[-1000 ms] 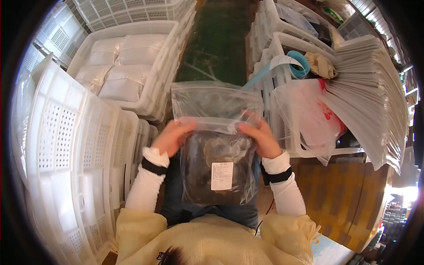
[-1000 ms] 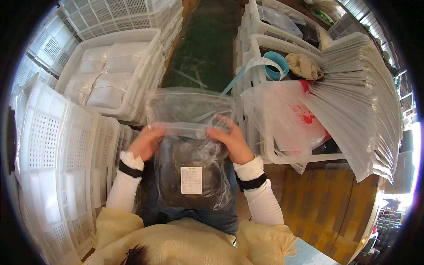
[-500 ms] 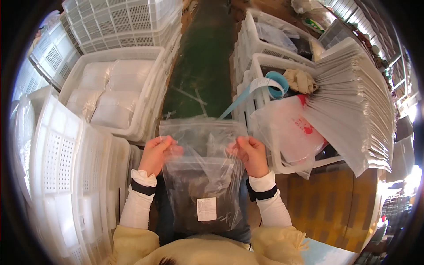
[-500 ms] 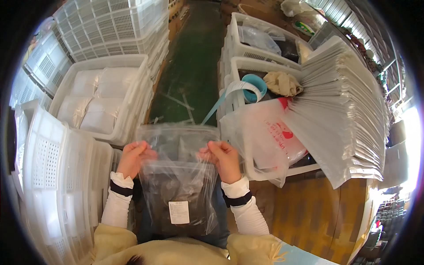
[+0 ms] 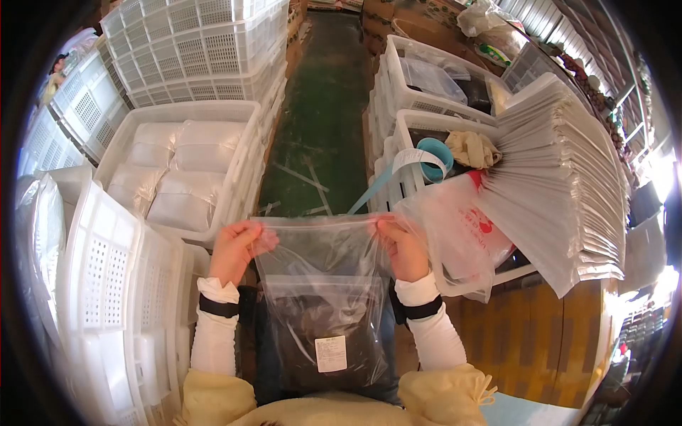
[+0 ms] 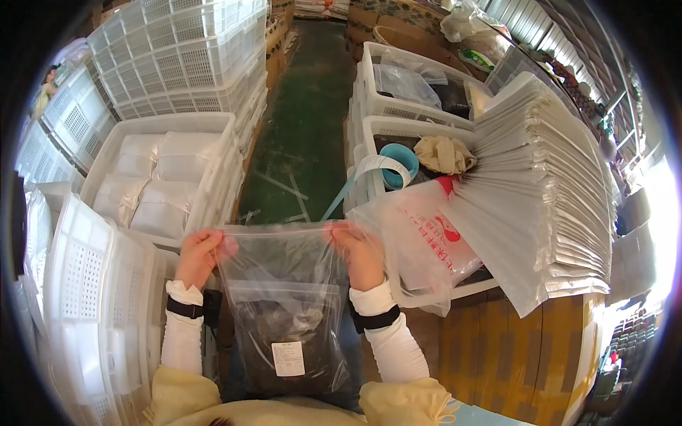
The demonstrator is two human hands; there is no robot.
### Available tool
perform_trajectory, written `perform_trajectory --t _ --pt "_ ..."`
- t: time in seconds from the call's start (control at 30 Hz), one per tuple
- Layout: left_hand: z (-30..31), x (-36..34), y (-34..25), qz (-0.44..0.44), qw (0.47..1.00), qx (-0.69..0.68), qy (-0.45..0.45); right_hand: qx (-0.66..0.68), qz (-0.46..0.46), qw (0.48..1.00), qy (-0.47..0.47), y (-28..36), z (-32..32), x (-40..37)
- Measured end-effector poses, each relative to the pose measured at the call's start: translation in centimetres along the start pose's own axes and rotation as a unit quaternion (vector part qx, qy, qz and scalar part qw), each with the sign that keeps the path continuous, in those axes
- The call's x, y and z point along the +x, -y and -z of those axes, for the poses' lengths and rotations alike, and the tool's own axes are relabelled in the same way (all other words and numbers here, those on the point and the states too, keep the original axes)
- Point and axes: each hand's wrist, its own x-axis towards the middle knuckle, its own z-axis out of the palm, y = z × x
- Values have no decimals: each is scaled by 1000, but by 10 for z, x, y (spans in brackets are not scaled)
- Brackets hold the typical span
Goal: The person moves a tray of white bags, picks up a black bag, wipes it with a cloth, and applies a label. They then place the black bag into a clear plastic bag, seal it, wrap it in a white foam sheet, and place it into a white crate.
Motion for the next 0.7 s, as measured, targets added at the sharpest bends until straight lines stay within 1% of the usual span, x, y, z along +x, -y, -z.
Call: perform_trajectory --t 0.03,0.13,0.17,0.27,0.3,0.33,0.37,0.4,0.43,0.5,0.57,0.63,0.7 --pt "1 -2 -4 -6 1000 3 1 -8 8 1000 -9 -2 3 1" --pt "8 -1 -6 20 996 80 -44 -28 19 999 -20 0 2 0" --pt "10 -3 -6 11 996 73 -43 -32 19 999 -24 -2 1 -2" --pt "9 -6 -3 -27 997 68 -39 -164 151 975 -26 -14 -2 -5" --pt "10 -6 -1 -47 995 77 -40 -315 230 920 -23 -14 -9 -11" --pt "9 -6 -1 -67 993 87 -40 -456 303 836 -21 -10 -23 -23" --pt "6 -6 -2 -74 992 93 -45 -583 367 725 -19 -1 -38 -33" --pt "-1 -9 -4 -79 991 99 -51 -612 381 693 25 12 -56 -42" --pt "-3 -11 -6 -84 989 106 -56 -611 384 688 76 16 -67 -39" --pt "2 -8 -3 -82 992 94 -35 -604 384 675 177 20 -90 -25" --pt "2 -8 -5 -93 991 97 -23 -607 270 702 256 8 -113 4" --pt "0 -12 -11 -86 990 113 -14 -602 108 725 316 5 -136 23" --pt "2 -16 -13 -82 989 122 -5 -577 42 718 389 -5 -145 44"
